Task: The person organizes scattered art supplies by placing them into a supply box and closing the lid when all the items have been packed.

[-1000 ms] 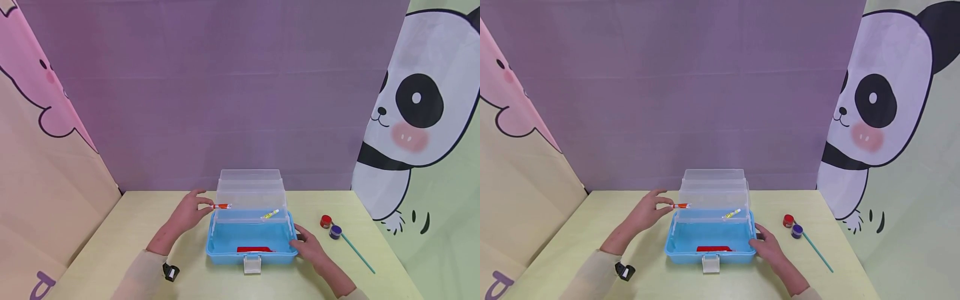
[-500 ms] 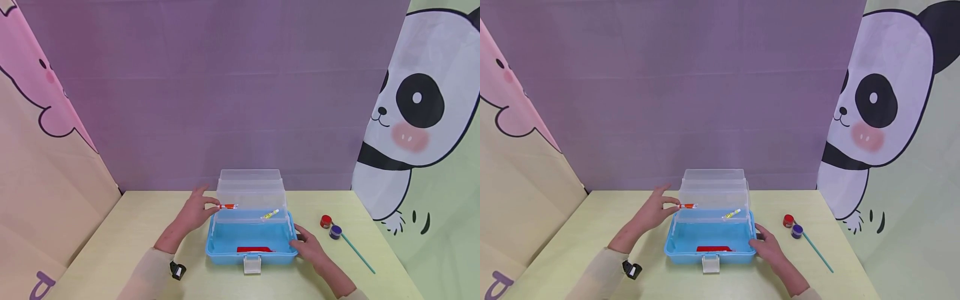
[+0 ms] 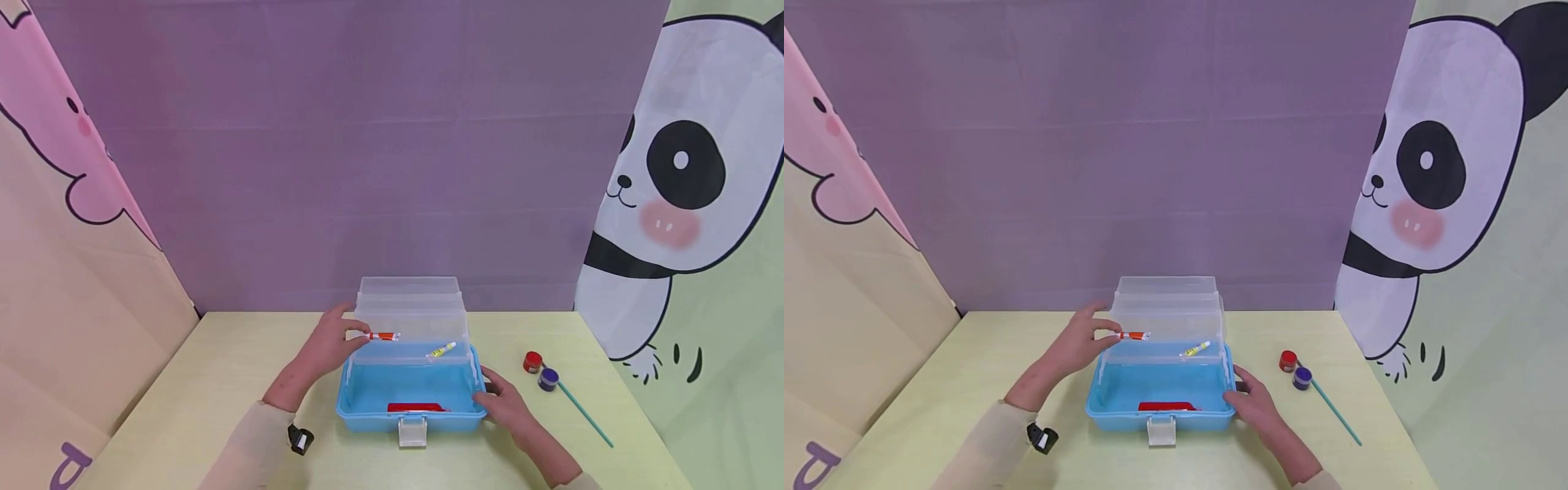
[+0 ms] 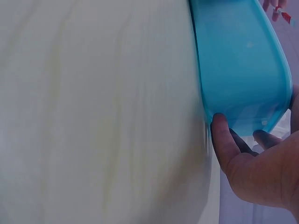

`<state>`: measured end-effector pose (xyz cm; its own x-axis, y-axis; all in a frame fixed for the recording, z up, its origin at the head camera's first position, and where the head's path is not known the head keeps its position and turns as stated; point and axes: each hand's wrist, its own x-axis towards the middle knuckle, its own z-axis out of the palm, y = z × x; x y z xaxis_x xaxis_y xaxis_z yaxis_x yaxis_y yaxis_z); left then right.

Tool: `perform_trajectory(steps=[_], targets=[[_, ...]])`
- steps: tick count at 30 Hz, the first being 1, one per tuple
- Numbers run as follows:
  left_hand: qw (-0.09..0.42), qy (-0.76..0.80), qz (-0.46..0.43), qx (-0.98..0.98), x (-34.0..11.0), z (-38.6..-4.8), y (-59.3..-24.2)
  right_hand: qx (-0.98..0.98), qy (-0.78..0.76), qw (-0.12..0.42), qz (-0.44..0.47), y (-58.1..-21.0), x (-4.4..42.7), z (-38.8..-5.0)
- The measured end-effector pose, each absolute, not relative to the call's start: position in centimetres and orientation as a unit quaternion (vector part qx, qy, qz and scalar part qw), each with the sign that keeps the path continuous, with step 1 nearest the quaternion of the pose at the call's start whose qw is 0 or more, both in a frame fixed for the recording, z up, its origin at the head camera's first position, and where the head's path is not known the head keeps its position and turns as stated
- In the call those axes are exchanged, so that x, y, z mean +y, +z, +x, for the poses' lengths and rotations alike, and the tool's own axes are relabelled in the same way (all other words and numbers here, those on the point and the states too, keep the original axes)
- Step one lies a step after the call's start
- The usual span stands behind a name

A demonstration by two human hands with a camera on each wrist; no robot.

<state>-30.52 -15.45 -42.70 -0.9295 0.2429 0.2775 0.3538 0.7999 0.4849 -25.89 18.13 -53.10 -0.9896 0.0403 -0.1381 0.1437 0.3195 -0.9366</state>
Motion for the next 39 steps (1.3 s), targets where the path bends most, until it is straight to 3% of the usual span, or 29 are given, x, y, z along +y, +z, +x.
perform_trajectory(steps=[39], targets=[[0.08, -0.27, -0.191, -0.94, -10.7, -31.0, -42.1, 0.813, -0.577, 0.049, 0.059, -52.6, 17.8, -25.7]])
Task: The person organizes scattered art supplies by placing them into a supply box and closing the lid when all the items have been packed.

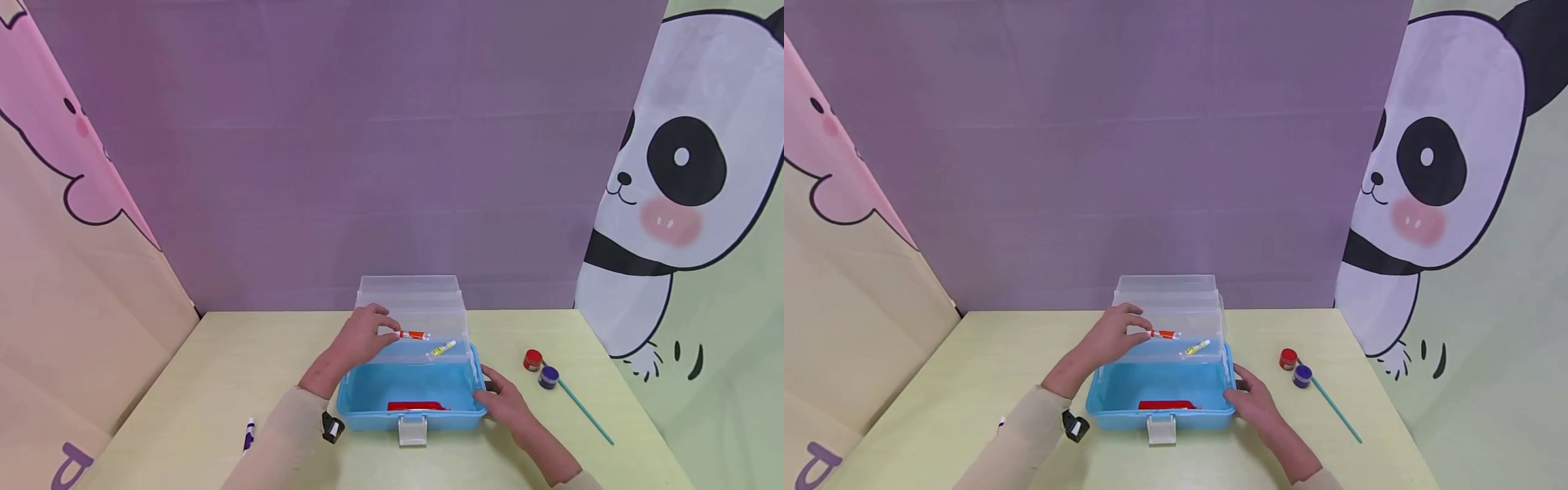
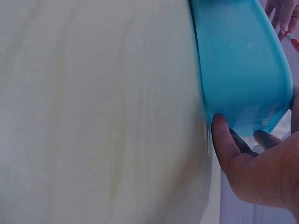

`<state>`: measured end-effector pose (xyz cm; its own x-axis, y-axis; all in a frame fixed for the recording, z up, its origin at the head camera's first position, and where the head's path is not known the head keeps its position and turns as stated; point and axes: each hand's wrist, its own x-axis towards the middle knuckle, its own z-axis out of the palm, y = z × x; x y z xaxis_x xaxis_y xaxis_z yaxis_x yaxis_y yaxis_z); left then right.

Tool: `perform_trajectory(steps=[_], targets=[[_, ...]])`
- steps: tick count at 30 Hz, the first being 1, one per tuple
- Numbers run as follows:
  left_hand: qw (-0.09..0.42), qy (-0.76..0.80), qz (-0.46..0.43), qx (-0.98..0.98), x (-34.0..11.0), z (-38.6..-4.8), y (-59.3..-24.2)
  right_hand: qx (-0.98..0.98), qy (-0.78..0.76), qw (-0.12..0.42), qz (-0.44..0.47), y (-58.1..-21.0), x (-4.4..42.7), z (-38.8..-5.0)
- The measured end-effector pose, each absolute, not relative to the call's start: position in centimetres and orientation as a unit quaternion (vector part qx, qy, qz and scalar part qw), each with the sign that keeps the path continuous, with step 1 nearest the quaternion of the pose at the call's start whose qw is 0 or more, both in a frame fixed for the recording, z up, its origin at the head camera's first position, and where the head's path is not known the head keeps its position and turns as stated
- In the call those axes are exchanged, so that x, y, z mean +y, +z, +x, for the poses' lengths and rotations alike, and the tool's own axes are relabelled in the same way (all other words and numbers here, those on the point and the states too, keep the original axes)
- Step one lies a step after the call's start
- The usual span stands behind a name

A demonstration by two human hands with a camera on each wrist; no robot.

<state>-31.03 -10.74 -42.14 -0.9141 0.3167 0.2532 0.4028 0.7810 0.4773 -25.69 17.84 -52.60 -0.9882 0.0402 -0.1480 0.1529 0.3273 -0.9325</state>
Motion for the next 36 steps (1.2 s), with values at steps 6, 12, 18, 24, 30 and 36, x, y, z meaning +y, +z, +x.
perform_trajectory(steps=[6, 12, 18, 24, 30, 36], targets=[[0.083, -0.274, -0.19, -0.939, -10.59, -31.24, -42.34, 0.813, -0.576, 0.053, 0.06, -52.52, 17.87, -25.64], [0.086, -0.275, -0.187, -0.939, -10.55, -31.42, -42.54, 0.814, -0.576, 0.052, 0.061, -52.53, 18.05, -25.65], [0.085, -0.273, -0.184, -0.941, -10.47, -31.48, -42.52, 0.813, -0.576, 0.053, 0.061, -52.58, 18.06, -25.68], [0.092, -0.263, -0.187, -0.942, -10.41, -31.51, -42.76, 0.808, -0.585, 0.044, 0.056, -52.63, 17.95, -25.63], [0.094, -0.277, -0.184, -0.938, -10.27, -31.43, -42.75, 0.806, -0.588, 0.04, 0.051, -52.58, 17.86, -25.61], [0.092, -0.287, -0.176, -0.937, -10.29, -31.3, -42.63, 0.807, -0.587, 0.046, 0.053, -52.68, 17.97, -25.77]])
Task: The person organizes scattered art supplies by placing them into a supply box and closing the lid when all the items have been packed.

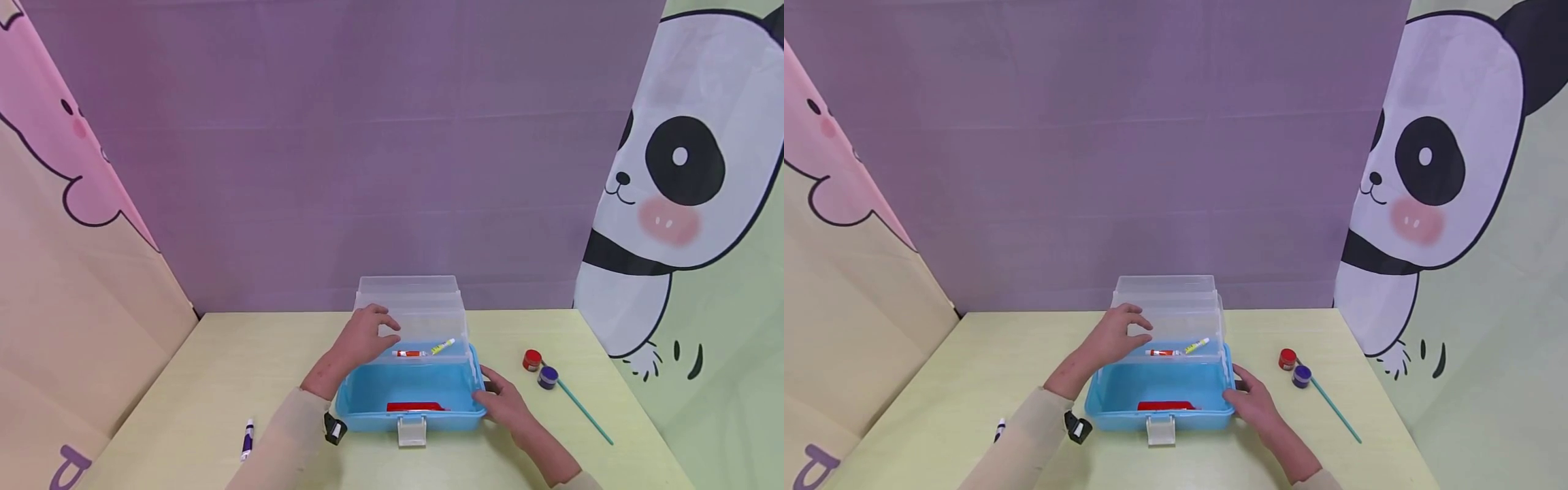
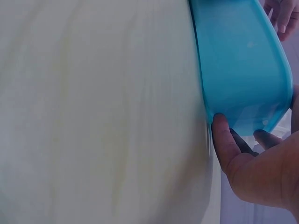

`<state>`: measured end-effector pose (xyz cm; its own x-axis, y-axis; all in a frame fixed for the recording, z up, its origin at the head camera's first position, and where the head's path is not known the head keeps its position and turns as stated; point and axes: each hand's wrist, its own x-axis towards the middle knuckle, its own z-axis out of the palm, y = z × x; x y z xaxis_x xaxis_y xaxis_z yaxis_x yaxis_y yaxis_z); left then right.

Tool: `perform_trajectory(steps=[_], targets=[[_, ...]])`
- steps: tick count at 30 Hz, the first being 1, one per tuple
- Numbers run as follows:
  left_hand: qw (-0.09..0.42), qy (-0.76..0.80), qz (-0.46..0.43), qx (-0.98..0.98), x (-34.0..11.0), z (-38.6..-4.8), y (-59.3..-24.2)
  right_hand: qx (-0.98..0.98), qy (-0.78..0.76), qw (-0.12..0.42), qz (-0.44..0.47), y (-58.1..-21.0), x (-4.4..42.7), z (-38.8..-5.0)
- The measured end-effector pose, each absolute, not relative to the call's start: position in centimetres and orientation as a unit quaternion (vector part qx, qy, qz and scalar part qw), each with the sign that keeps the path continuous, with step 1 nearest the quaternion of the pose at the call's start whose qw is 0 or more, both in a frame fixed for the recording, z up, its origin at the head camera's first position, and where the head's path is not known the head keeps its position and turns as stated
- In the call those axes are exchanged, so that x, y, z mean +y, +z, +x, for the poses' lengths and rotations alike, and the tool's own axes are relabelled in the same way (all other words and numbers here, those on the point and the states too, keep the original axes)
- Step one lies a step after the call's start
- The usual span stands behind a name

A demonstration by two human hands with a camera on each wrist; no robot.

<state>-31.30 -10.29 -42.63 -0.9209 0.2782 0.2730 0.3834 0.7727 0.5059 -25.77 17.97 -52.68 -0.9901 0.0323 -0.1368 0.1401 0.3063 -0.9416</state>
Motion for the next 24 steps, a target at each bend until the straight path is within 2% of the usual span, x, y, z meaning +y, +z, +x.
perform_trajectory(steps=[24], targets=[[0.101, -0.291, -0.192, -0.932, -11.9, -30.5, -42.4, 0.808, -0.584, 0.046, 0.059, -52.9, 18.0, -25.7]])
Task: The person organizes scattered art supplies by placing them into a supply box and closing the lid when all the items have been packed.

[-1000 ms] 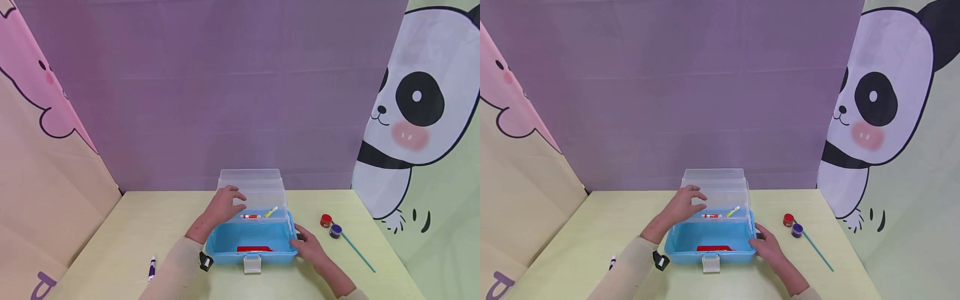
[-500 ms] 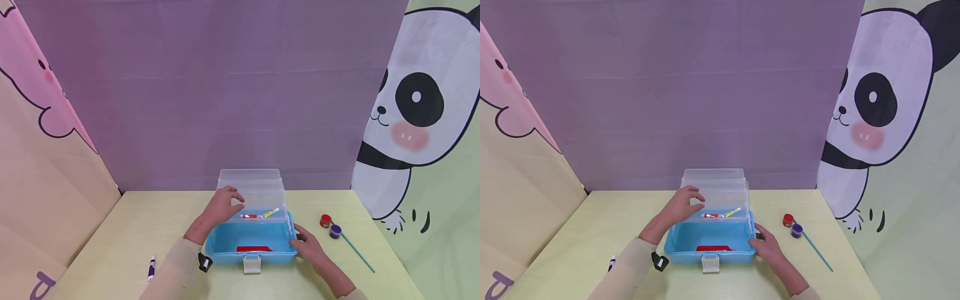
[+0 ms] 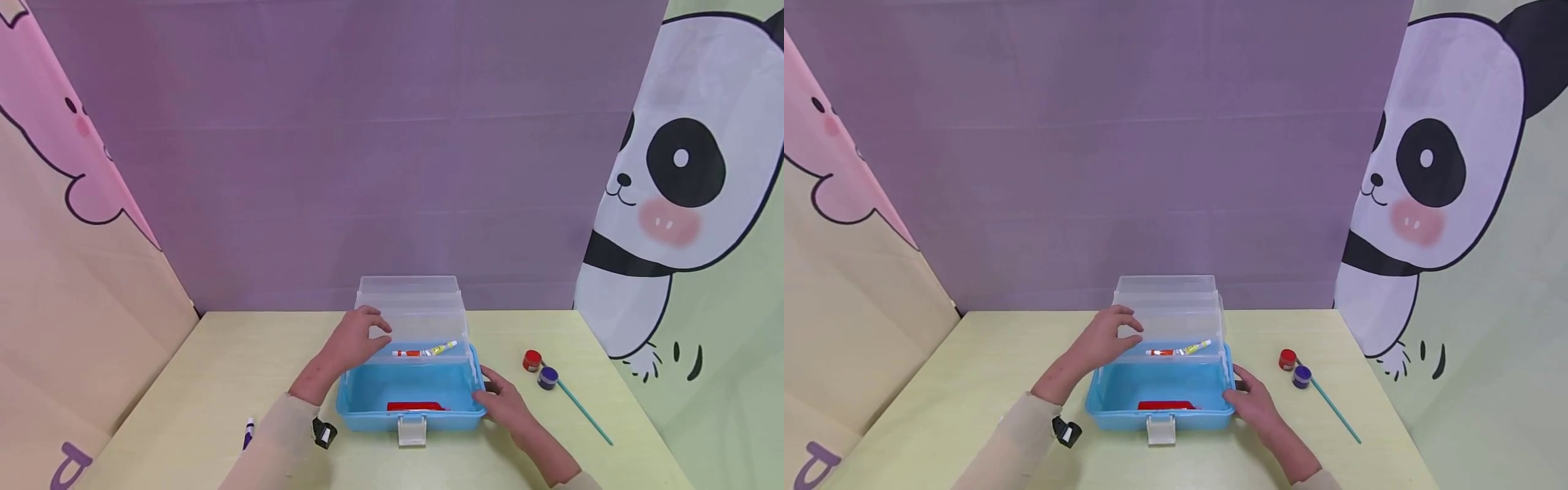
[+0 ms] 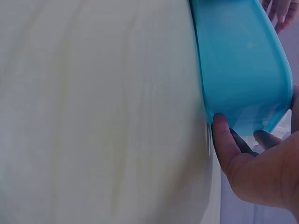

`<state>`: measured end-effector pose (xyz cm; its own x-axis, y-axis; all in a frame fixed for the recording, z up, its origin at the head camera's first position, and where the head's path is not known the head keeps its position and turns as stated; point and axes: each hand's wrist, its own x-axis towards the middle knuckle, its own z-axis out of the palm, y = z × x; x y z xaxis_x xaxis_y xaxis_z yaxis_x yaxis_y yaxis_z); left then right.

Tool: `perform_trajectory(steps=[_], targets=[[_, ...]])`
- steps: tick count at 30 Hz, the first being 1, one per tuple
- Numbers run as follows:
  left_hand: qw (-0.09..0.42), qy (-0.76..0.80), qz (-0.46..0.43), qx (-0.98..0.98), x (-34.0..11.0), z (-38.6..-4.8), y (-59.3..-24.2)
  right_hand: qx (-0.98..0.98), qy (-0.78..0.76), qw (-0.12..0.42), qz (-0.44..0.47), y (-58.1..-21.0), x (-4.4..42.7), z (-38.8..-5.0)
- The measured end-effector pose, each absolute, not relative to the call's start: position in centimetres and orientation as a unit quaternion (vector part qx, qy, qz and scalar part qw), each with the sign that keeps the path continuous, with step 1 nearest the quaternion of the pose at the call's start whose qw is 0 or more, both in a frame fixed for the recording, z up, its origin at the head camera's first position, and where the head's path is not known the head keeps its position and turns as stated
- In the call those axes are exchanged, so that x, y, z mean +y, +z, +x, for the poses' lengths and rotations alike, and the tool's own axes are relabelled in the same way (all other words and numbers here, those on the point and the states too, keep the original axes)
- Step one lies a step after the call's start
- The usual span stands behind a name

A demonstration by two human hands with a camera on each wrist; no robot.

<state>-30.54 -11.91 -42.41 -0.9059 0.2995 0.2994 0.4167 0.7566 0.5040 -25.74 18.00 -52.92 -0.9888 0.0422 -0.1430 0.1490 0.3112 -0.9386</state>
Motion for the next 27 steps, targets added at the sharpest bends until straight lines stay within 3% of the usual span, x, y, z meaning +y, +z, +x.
perform_trajectory(steps=[27], targets=[[0.103, -0.276, -0.166, -0.941, -16.4, -29.4, -43.2, 0.808, -0.584, 0.048, 0.061, -52.8, 18.0, -25.7]])
